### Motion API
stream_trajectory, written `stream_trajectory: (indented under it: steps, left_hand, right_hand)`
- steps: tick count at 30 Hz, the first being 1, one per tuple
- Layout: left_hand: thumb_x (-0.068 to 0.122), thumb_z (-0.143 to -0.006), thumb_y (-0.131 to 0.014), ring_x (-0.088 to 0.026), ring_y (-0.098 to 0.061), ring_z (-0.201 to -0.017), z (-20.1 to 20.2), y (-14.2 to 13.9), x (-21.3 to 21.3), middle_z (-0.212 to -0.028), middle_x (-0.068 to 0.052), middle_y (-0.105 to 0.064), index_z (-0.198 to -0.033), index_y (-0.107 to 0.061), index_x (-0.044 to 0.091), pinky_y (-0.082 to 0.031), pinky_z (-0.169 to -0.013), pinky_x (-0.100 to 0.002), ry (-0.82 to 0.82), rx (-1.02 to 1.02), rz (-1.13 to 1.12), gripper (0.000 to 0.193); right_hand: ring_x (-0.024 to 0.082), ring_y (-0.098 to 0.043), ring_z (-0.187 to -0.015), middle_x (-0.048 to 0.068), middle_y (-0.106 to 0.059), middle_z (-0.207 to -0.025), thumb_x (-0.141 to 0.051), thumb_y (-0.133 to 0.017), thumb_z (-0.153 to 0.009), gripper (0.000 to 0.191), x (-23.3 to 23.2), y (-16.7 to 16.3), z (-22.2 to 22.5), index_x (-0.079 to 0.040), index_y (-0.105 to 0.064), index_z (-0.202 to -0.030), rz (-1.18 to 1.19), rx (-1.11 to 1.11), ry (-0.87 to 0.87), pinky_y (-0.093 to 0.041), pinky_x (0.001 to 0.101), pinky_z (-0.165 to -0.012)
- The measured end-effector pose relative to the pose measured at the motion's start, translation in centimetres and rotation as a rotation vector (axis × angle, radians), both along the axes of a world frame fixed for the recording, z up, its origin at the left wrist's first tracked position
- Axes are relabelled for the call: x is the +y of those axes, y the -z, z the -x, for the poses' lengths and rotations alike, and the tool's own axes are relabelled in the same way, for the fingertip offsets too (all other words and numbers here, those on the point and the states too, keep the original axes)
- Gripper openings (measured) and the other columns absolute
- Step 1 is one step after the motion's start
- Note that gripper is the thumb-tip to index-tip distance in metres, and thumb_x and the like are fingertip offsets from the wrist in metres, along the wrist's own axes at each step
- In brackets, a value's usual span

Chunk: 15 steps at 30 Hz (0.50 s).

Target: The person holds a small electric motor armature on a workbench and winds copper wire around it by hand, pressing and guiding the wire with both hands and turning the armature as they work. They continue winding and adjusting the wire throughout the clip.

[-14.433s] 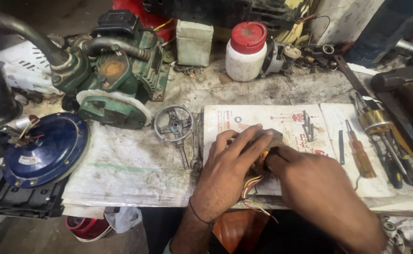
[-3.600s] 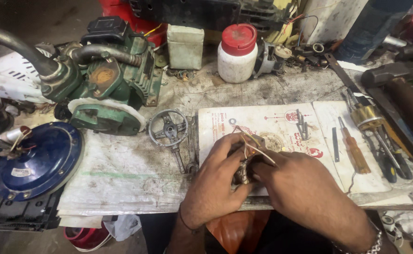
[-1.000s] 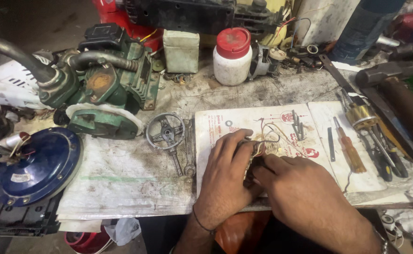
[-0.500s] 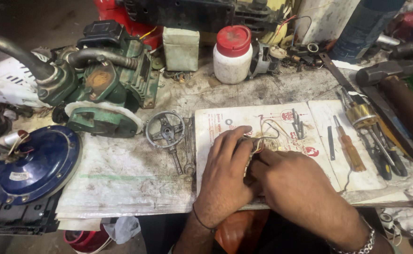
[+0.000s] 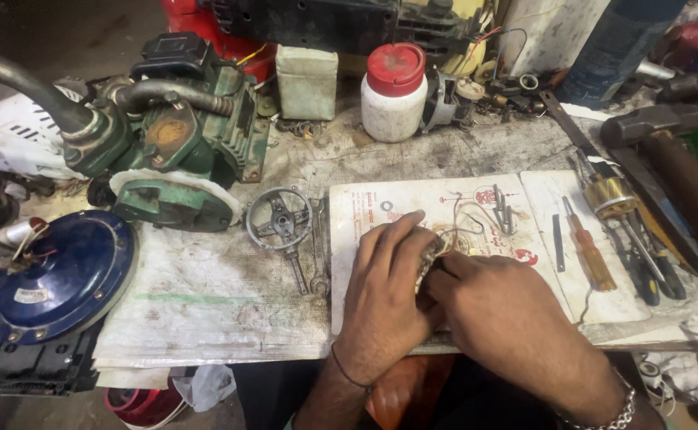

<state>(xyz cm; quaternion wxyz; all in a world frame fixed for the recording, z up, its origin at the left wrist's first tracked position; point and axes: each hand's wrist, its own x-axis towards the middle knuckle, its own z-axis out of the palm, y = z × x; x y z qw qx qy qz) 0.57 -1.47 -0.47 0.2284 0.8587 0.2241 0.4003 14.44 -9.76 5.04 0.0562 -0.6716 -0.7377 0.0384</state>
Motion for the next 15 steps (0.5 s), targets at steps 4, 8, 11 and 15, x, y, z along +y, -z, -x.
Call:
stream_trajectory:
  steps: [4,8,11,15]
  left_hand:
    - [0.010,-0.066,-0.083,-0.039,-0.054,-0.131,0.4,-0.2,0.0,-0.145,-0.017,-0.058,-0.122,-0.065,0.002,-0.046,-0.112,-0.048,0.001,-0.006,-0.069,0.059]
    - [0.010,-0.065,-0.081,-0.039,-0.054,-0.134,0.5,-0.6,0.1,-0.149,-0.018,-0.056,-0.122,-0.064,0.002,-0.047,-0.113,-0.047,0.008,0.014,-0.060,0.060]
    - [0.011,-0.066,-0.083,-0.039,-0.054,-0.135,0.4,-0.9,0.2,-0.151,-0.020,-0.055,-0.125,-0.064,0.002,-0.046,-0.113,-0.047,0.032,0.024,-0.073,0.062]
    - [0.012,-0.067,-0.084,-0.040,-0.052,-0.135,0.4,-1.0,0.2,-0.152,-0.019,-0.053,-0.127,-0.064,0.003,-0.045,-0.113,-0.049,0.035,0.037,-0.064,0.064]
  right_hand:
    - [0.034,-0.071,-0.074,0.010,-0.068,-0.096,-0.012,-0.071,-0.071,0.024,-0.1,0.1,0.0,-0.012,-0.071,-0.095,0.046,0.019,0.057,-0.058,0.0464,-0.062]
    - [0.037,-0.070,-0.073,0.012,-0.068,-0.095,-0.014,-0.072,-0.068,0.027,-0.2,0.2,0.0,-0.010,-0.070,-0.094,-0.023,0.028,-0.009,-0.057,0.0470,-0.060]
    - [0.030,-0.071,-0.073,0.007,-0.068,-0.093,-0.016,-0.068,-0.076,0.019,-0.3,0.3,-0.2,-0.014,-0.070,-0.095,-0.024,0.040,-0.003,-0.057,0.0452,-0.064]
    - [0.036,-0.070,-0.074,0.011,-0.068,-0.093,-0.013,-0.070,-0.068,0.026,-0.5,0.6,-0.3,-0.011,-0.070,-0.093,-0.041,0.019,0.003,-0.057,0.0472,-0.060]
